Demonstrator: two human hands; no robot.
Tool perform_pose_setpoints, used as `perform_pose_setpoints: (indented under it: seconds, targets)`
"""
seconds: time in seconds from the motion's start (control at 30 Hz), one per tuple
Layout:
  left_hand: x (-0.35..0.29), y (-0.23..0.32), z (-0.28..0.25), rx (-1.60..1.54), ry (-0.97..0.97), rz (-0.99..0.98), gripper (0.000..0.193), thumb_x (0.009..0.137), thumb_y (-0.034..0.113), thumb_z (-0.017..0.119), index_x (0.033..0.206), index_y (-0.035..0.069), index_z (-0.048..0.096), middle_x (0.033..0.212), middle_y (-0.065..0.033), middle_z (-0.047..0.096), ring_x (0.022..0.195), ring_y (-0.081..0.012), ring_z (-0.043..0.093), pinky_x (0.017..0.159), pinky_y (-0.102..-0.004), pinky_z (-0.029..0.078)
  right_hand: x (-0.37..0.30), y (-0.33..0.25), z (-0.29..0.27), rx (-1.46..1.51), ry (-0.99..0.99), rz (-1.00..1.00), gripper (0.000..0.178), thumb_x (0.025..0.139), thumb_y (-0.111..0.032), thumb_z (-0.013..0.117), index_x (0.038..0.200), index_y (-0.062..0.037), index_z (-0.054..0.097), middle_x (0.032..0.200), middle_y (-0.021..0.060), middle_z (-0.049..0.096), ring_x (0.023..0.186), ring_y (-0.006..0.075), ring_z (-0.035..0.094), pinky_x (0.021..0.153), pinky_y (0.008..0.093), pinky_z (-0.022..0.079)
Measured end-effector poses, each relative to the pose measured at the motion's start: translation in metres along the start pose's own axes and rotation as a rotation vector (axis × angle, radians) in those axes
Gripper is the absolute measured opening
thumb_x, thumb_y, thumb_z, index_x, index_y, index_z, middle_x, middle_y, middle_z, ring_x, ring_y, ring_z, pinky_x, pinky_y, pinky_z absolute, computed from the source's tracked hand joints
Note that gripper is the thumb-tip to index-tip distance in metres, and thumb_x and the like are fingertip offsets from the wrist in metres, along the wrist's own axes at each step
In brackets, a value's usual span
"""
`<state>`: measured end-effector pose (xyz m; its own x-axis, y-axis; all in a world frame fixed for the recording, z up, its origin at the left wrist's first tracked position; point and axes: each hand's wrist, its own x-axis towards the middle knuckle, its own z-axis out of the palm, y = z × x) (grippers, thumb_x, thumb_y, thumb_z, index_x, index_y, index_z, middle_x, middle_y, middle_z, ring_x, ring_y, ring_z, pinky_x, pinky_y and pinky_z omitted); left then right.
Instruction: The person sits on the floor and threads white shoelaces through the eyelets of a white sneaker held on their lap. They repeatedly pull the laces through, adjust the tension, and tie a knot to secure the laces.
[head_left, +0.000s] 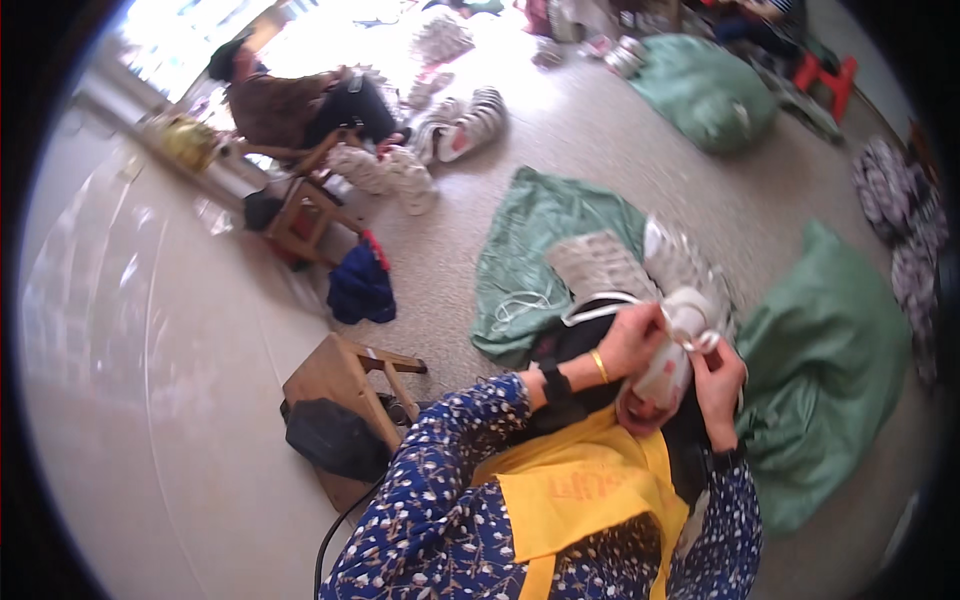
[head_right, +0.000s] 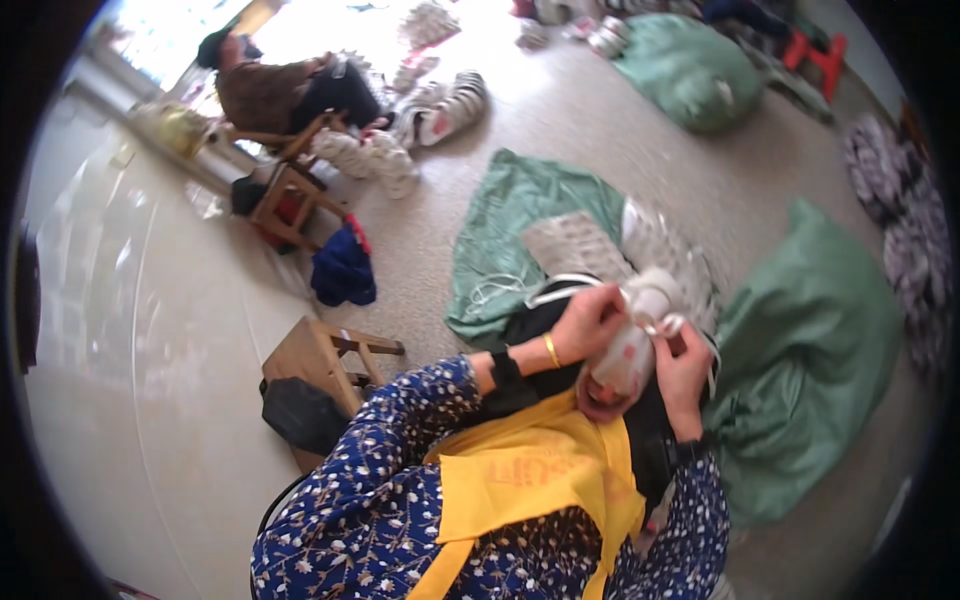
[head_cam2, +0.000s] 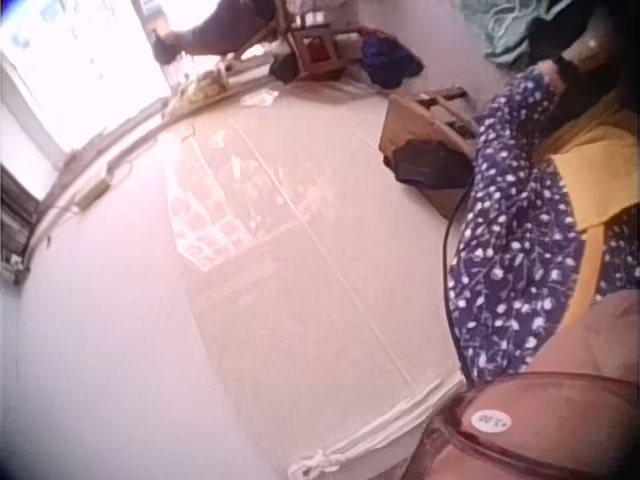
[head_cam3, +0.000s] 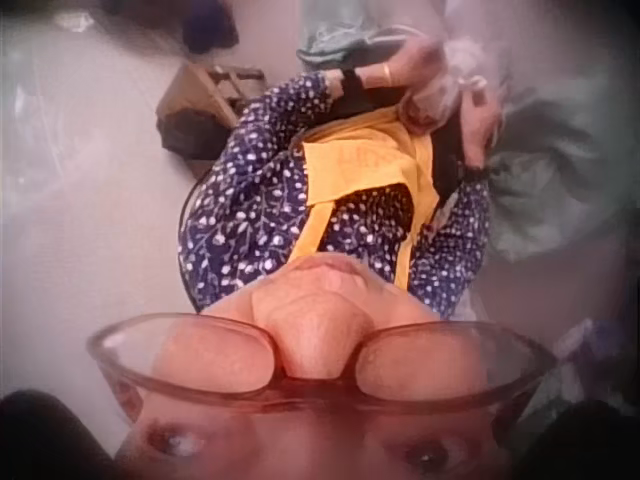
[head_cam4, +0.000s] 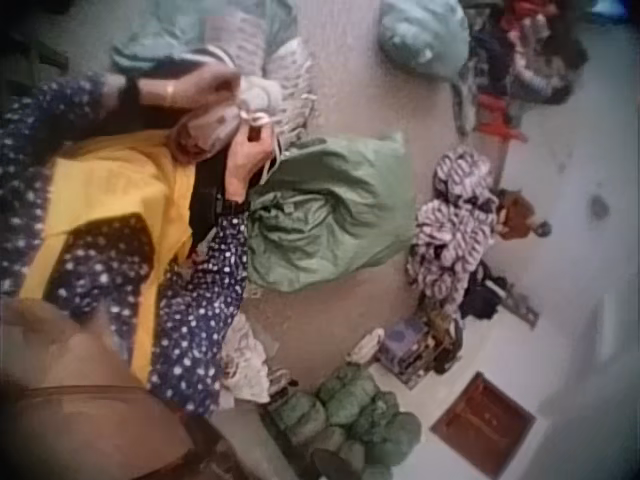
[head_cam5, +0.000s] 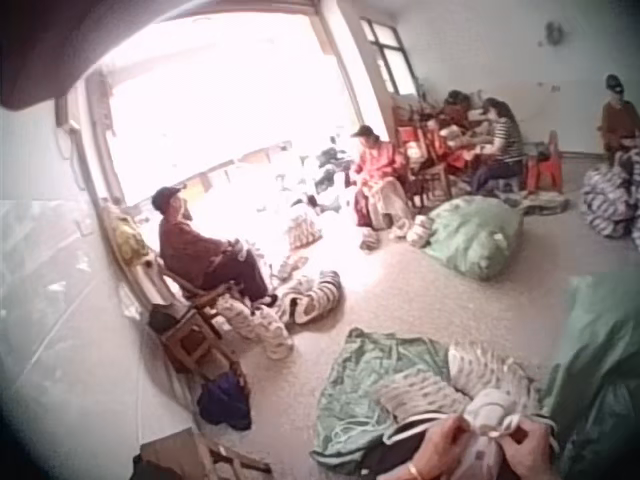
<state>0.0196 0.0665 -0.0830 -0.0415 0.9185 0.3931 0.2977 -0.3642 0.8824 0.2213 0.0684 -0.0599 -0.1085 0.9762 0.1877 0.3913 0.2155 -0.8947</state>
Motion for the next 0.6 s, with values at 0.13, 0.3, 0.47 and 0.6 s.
perform_pose_setpoints:
  seconds: [0.13,0.3,0.47,0.6]
  targets:
    - [-0.002,-0.004,-0.004,-0.005,-0.016,-0.040,0.016,0.078,0.001,0.073,0.085,0.001,0.059,0.074,-0.0123,0.062,0.064,-0.0244,0.062,0.061,-0.0363,0.050,0.002,-0.003,0.004,0.094,-0.048,0.048,0.014,0.086,-0.001,0.077,0.094,0.0016,0.066,0.078,0.0006,0.068,0.071,0.0055,0.062,0.064,0.0263,0.050]
    - [0.002,-0.012,-0.004,0.049,-0.006,-0.067,0.020,0.077,0.001,0.073,0.088,0.000,0.057,0.076,-0.0128,0.062,0.067,-0.0255,0.063,0.062,-0.0362,0.050,0.014,-0.002,0.004,0.133,-0.060,0.128,0.017,0.083,-0.002,0.079,0.089,0.0021,0.064,0.077,0.0032,0.070,0.069,0.0086,0.065,0.063,0.0278,0.052]
    - [0.001,-0.019,-0.002,0.062,0.093,-0.006,0.022,0.076,0.000,0.072,0.086,0.001,0.052,0.074,-0.0116,0.058,0.066,-0.0262,0.060,0.061,-0.0365,0.048,0.013,0.007,0.011,-0.053,-0.003,0.054,0.017,0.083,0.000,0.079,0.085,-0.0001,0.062,0.073,0.0029,0.068,0.064,0.0091,0.064,0.059,0.0251,0.051]
    - [0.002,-0.012,-0.002,0.033,0.114,-0.009,0.021,0.076,0.000,0.070,0.086,0.001,0.051,0.076,-0.0116,0.055,0.070,-0.0287,0.058,0.063,-0.0378,0.047,0.014,0.001,0.012,-0.002,0.004,0.051,0.019,0.082,-0.002,0.081,0.081,0.0005,0.062,0.071,0.0027,0.067,0.063,0.0090,0.063,0.060,0.0261,0.051]
